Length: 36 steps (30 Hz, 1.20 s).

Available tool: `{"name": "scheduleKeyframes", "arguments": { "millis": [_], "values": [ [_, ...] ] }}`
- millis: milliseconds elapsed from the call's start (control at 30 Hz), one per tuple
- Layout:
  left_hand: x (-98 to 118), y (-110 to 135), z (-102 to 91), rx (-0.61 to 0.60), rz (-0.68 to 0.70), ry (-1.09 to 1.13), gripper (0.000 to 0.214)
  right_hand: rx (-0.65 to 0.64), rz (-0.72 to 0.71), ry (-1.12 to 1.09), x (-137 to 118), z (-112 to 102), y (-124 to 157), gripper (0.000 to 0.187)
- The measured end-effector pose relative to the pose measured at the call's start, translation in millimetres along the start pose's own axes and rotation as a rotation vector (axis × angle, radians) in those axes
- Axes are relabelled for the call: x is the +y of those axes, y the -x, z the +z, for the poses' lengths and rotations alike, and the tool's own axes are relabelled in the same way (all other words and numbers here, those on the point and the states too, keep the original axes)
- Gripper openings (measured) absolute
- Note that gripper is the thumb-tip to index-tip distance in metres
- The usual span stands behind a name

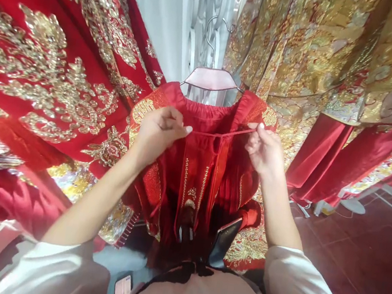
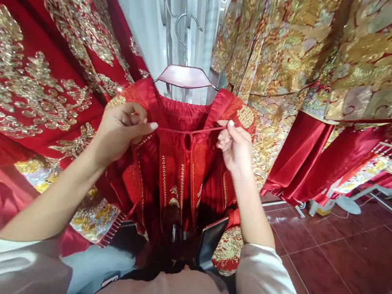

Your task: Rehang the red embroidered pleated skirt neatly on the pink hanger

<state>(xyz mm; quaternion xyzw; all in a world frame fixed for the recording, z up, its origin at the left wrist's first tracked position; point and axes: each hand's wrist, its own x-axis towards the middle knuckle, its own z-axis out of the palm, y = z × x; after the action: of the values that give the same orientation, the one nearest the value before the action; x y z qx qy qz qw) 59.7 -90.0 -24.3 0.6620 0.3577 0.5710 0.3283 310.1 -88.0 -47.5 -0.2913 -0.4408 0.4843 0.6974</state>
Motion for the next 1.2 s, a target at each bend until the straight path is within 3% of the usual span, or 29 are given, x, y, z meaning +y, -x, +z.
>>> {"name": "scheduleKeyframes", "arguments": {
  "millis": [67,167,233,300,333,400,467,533,600,767,900,1067,1133,1200],
  "values": [
    [-6.0,-13.1,-20.6,0.1,-0.016,0.03,0.025,0.09,0.04,-0.05,-3.1,-23.6,-12.7,0.015],
    [-12.3,-26.0,-54.0,0.223,-0.023,0.121,0.026,0.218,-0.105,-0.06,-4.2,-52.0,-22.1,0.017],
    [-8.9,-28.6,-67.4,0.194,-0.025,0.182,0.027,0.202,-0.241,-0.049,-5.2,-55.6,-23.9,0.016],
    [-0.7,-26.7,-71.2,0.077,-0.033,0.184,0.016,0.135,-0.349,-0.023,-6.8,-46.5,-26.0,0.018],
    [3.8,-24.4,-70.5,0.008,-0.032,0.131,0.008,0.11,-0.404,0.013,-7.4,-39.1,-27.9,0.022],
    [10.7,-18.3,-66.5,-0.056,0.017,-0.153,0.015,0.097,-0.522,0.175,-7.1,-22.9,-33.4,0.034],
    [12.2,-12.4,-61.1,0.025,0.11,-0.607,0.022,0.124,-0.614,0.466,-3.2,-9.5,-39.3,0.044],
    [7.3,-9.2,-54.9,0.183,0.181,-0.991,0.023,0.136,-0.683,0.803,4.5,-0.4,-42.7,0.045],
    [-2.3,-9.9,-48.0,0.295,0.203,-1.157,0.027,0.098,-0.739,1.076,15.0,6.3,-42.5,0.042],
    [-26.0,-23.0,-29.5,0.433,0.266,-1.072,0.024,-0.016,-0.718,1.439,42.8,22.5,-40.0,0.039],
    [-33.7,-32.9,-19.5,0.512,0.263,-1.002,0.021,-0.017,-0.702,1.359,50.4,30.2,-46.0,0.033],
    [-40.0,-37.8,-22.4,0.61,0.264,-0.942,0.018,-0.014,-0.8,1.161,23.5,24.7,-36.8,0.034],
    [-43.1,-38.0,-25.9,0.65,0.259,-0.911,0.016,0.021,-0.714,1.157,7.0,17.1,-30.7,0.027],
    [-45.6,-38.8,-27.0,0.67,0.262,-0.88,0.014,-0.015,-0.528,1.164,-6.5,9.6,-27.8,0.024]
  ]
}}
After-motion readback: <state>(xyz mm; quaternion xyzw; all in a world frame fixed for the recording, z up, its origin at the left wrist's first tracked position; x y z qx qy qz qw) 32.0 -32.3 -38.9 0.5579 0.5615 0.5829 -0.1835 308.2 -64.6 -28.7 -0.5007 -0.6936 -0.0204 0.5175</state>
